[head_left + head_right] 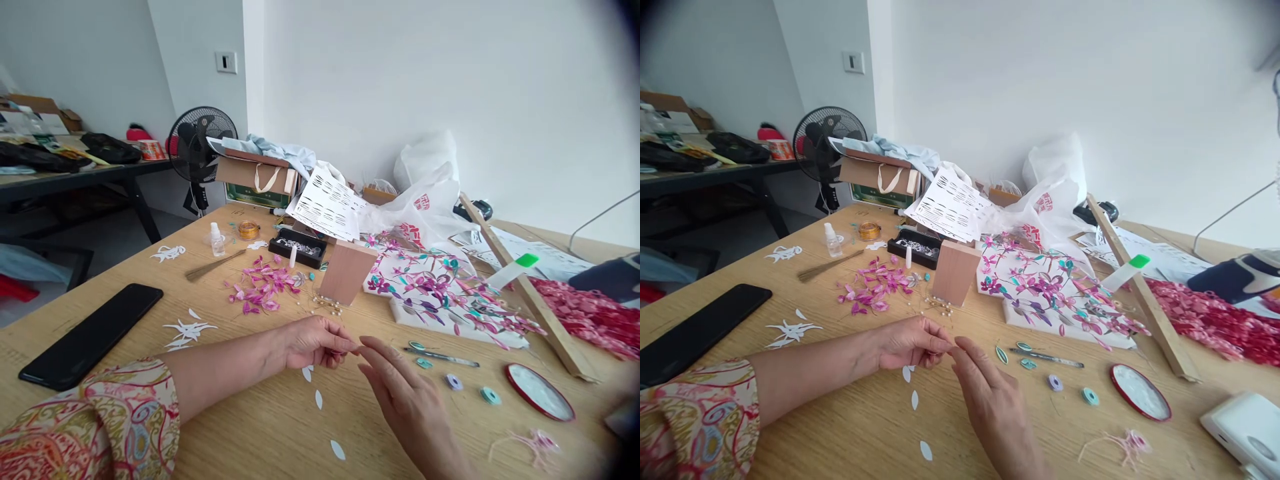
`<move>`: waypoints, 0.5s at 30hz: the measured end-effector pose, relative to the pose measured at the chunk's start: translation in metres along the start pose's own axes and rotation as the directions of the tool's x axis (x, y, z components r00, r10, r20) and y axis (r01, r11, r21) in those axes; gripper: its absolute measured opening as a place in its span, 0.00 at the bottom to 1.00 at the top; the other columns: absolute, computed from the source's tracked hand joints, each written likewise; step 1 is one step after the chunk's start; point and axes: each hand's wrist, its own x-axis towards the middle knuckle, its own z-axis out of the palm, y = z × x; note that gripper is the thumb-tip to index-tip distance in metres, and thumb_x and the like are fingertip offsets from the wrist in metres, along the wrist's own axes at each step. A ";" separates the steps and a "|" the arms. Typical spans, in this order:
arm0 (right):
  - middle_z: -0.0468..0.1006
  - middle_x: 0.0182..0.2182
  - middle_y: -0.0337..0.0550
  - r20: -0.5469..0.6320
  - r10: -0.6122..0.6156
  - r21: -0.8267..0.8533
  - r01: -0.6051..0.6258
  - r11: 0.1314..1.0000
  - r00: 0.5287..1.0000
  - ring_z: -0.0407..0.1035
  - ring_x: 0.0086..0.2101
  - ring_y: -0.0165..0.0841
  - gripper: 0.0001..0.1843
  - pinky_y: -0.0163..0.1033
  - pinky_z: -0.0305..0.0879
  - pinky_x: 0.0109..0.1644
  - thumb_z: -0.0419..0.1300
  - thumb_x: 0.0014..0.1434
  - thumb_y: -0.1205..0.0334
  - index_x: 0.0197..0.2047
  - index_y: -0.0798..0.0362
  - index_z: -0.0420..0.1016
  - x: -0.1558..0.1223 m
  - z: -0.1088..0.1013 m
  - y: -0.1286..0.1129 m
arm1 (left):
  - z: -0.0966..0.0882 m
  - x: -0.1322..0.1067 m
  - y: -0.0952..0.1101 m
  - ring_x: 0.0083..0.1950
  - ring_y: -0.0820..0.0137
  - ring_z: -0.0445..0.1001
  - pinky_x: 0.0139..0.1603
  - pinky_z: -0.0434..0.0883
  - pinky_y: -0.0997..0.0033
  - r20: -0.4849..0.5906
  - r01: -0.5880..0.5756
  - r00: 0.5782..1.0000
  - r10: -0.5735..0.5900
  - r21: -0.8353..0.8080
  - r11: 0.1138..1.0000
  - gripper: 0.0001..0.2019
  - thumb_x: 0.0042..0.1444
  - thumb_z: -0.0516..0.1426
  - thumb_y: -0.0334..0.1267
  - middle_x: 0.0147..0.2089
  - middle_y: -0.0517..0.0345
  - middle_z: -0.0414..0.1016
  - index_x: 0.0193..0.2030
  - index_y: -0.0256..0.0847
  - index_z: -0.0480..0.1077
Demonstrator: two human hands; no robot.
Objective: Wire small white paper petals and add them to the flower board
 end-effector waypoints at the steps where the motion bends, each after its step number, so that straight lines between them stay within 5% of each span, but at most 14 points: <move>1: 0.73 0.44 0.47 0.014 -0.027 -0.030 0.027 0.999 1.000 0.70 0.39 0.31 0.13 0.32 0.66 0.35 0.47 0.59 0.68 0.47 0.52 0.63 -0.002 0.002 0.002 | -0.001 0.000 0.000 0.21 0.81 0.61 0.25 0.54 0.78 0.018 0.015 1.000 -0.015 -0.013 1.000 0.09 0.38 0.62 0.35 0.19 0.63 0.65 0.26 0.32 0.69; 6: 0.76 0.34 0.45 -0.038 -0.020 -0.025 0.019 1.000 0.999 0.71 0.33 0.29 0.11 0.31 0.65 0.33 0.44 0.59 0.70 0.40 0.53 0.66 -0.001 0.003 0.002 | 0.000 0.000 -0.003 0.21 0.81 0.60 0.24 0.55 0.78 0.022 0.037 0.999 -0.038 0.054 0.998 0.07 0.39 0.62 0.34 0.18 0.63 0.64 0.26 0.32 0.70; 10: 0.74 0.22 0.39 -0.011 0.249 0.150 -0.245 0.958 0.968 0.70 0.23 0.28 0.10 0.31 0.63 0.25 0.46 0.58 0.65 0.31 0.52 0.67 0.007 -0.002 -0.006 | 0.007 -0.001 -0.004 0.22 0.80 0.59 0.25 0.57 0.78 -0.065 -0.143 0.982 0.176 0.346 0.927 0.06 0.44 0.59 0.35 0.20 0.64 0.62 0.26 0.33 0.69; 12: 0.72 0.18 0.36 0.099 0.444 0.264 -0.453 0.851 0.891 0.68 0.20 0.28 0.09 0.31 0.62 0.23 0.48 0.56 0.62 0.27 0.52 0.66 0.010 -0.003 -0.009 | 0.010 -0.003 -0.004 0.25 0.78 0.61 0.28 0.59 0.77 -0.021 -0.298 0.909 0.416 0.665 0.685 0.06 0.48 0.56 0.35 0.22 0.62 0.62 0.26 0.34 0.69; 15: 0.71 0.14 0.36 0.309 0.609 0.453 -0.676 0.581 0.730 0.66 0.17 0.29 0.11 0.32 0.62 0.21 0.50 0.54 0.58 0.24 0.52 0.64 0.012 0.000 -0.008 | 0.010 -0.005 -0.006 0.32 0.73 0.62 0.35 0.60 0.74 0.322 -0.397 0.753 0.574 0.918 0.006 0.10 0.54 0.49 0.32 0.29 0.56 0.64 0.29 0.34 0.69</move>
